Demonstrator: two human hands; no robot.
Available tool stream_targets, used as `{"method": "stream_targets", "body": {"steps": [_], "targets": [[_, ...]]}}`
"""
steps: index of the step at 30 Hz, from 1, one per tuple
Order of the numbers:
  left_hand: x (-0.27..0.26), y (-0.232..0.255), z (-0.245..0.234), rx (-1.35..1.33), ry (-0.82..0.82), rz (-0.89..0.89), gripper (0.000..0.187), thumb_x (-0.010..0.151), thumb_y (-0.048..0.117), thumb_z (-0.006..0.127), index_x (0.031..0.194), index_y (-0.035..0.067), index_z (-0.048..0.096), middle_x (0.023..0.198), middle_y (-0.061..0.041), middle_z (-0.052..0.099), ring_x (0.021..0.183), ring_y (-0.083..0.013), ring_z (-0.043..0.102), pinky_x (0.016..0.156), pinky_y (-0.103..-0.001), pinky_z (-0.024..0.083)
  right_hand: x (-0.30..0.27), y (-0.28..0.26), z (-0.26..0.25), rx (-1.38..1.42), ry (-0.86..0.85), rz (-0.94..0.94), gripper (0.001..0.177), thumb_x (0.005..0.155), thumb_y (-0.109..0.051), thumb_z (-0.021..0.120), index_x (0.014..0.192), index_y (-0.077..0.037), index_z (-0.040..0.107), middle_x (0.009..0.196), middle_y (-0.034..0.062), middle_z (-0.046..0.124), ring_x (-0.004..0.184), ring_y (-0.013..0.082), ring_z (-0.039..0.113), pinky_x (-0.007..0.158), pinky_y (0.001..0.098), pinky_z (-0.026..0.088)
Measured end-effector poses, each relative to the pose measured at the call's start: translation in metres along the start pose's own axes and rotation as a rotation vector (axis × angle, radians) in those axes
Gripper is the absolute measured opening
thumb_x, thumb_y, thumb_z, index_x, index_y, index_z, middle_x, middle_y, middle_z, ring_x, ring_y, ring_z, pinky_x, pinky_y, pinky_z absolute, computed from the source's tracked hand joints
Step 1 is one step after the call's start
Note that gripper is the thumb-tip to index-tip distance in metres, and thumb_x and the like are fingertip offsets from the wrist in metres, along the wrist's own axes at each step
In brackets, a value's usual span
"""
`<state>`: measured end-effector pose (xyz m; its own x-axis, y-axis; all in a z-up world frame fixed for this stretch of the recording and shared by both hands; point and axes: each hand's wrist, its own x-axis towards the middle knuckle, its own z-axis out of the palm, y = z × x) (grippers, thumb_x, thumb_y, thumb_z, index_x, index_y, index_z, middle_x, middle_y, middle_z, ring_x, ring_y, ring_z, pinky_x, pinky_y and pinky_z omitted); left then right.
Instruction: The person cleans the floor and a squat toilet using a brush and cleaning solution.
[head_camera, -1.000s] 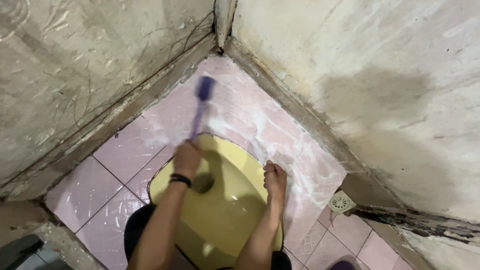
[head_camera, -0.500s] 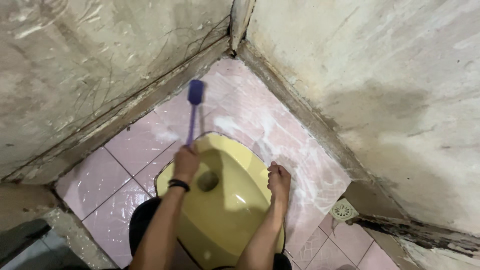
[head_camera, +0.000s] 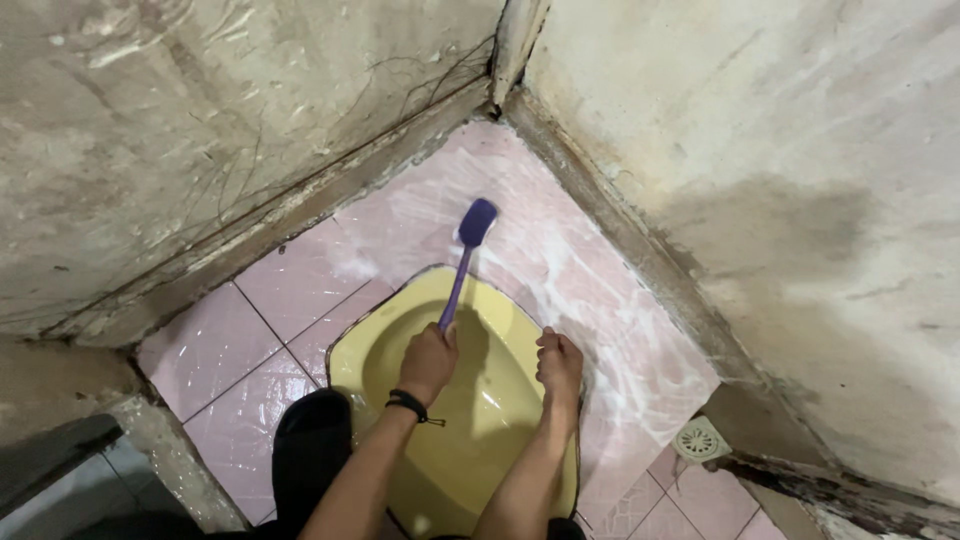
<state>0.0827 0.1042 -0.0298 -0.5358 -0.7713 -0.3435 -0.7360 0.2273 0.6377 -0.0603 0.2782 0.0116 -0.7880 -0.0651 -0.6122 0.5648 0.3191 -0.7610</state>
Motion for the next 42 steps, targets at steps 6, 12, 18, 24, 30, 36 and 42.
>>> {"method": "stream_targets", "body": {"steps": [6, 12, 18, 24, 30, 36, 42], "targets": [[0.042, -0.005, -0.066, -0.025, 0.080, -0.056, 0.055, 0.106, 0.047, 0.041, 0.100, 0.000, 0.069, 0.093, -0.031, 0.071, 0.094, -0.0518, 0.067, 0.083, -0.058, 0.055, -0.003, 0.002, -0.003, -0.005, -0.005, 0.004, 0.021, 0.096, -0.025, 0.062, 0.088, -0.007, 0.069, 0.060, -0.0036, 0.046, 0.049, 0.0070, 0.038, 0.043, 0.0268, 0.030], [0.006, 0.008, -0.019, 0.040, -0.014, 0.095, 0.050, 0.102, 0.045, 0.048, 0.100, -0.001, 0.067, 0.092, -0.035, 0.067, 0.089, -0.0555, 0.064, 0.080, -0.062, 0.051, -0.005, -0.002, -0.005, 0.008, 0.009, 0.003, 0.022, 0.096, -0.025, 0.062, 0.087, -0.006, 0.068, 0.060, -0.0035, 0.046, 0.049, 0.0071, 0.038, 0.043, 0.0268, 0.030], [0.025, -0.036, -0.053, -0.076, 0.098, -0.158, 0.053, 0.106, 0.045, 0.047, 0.098, -0.004, 0.066, 0.088, -0.033, 0.070, 0.089, -0.0510, 0.070, 0.078, -0.059, 0.058, -0.006, -0.001, -0.013, 0.005, 0.026, 0.003, 0.024, 0.097, -0.026, 0.062, 0.086, -0.005, 0.067, 0.060, -0.0034, 0.046, 0.049, 0.0072, 0.039, 0.043, 0.0267, 0.031], [-0.012, -0.006, -0.017, 0.113, -0.001, 0.083, 0.048, 0.096, 0.044, 0.050, 0.094, -0.001, 0.068, 0.081, -0.032, 0.068, 0.079, -0.0534, 0.067, 0.073, -0.061, 0.053, -0.004, -0.004, -0.002, 0.015, 0.000, 0.000, 0.026, 0.097, -0.027, 0.062, 0.085, -0.005, 0.066, 0.060, -0.0033, 0.047, 0.049, 0.0073, 0.039, 0.043, 0.0267, 0.031], [0.005, -0.028, -0.053, -0.048, 0.124, -0.125, 0.054, 0.104, 0.045, 0.047, 0.093, -0.004, 0.066, 0.080, -0.034, 0.067, 0.083, -0.0534, 0.067, 0.070, -0.060, 0.054, -0.003, -0.004, -0.004, 0.007, -0.009, 0.000, 0.028, 0.098, -0.028, 0.062, 0.084, -0.004, 0.066, 0.060, -0.0032, 0.047, 0.049, 0.0075, 0.040, 0.043, 0.0267, 0.031], [-0.053, 0.009, -0.010, 0.033, 0.021, 0.043, 0.047, 0.100, 0.043, 0.050, 0.091, 0.000, 0.067, 0.083, -0.031, 0.069, 0.084, -0.0518, 0.068, 0.077, -0.058, 0.054, -0.004, -0.011, 0.003, 0.008, -0.033, -0.005, 0.031, 0.099, -0.029, 0.062, 0.083, -0.004, 0.064, 0.060, -0.0033, 0.047, 0.049, 0.0074, 0.040, 0.043, 0.0268, 0.031], [-0.057, 0.001, -0.056, -0.025, 0.045, -0.180, 0.048, 0.104, 0.043, 0.047, 0.102, -0.001, 0.066, 0.085, -0.032, 0.070, 0.086, -0.0520, 0.068, 0.075, -0.059, 0.055, -0.007, -0.014, -0.004, 0.029, -0.040, -0.010, 0.030, 0.099, -0.028, 0.062, 0.083, -0.004, 0.063, 0.059, -0.0039, 0.042, 0.049, 0.0076, 0.034, 0.044, 0.0276, 0.028]]}}
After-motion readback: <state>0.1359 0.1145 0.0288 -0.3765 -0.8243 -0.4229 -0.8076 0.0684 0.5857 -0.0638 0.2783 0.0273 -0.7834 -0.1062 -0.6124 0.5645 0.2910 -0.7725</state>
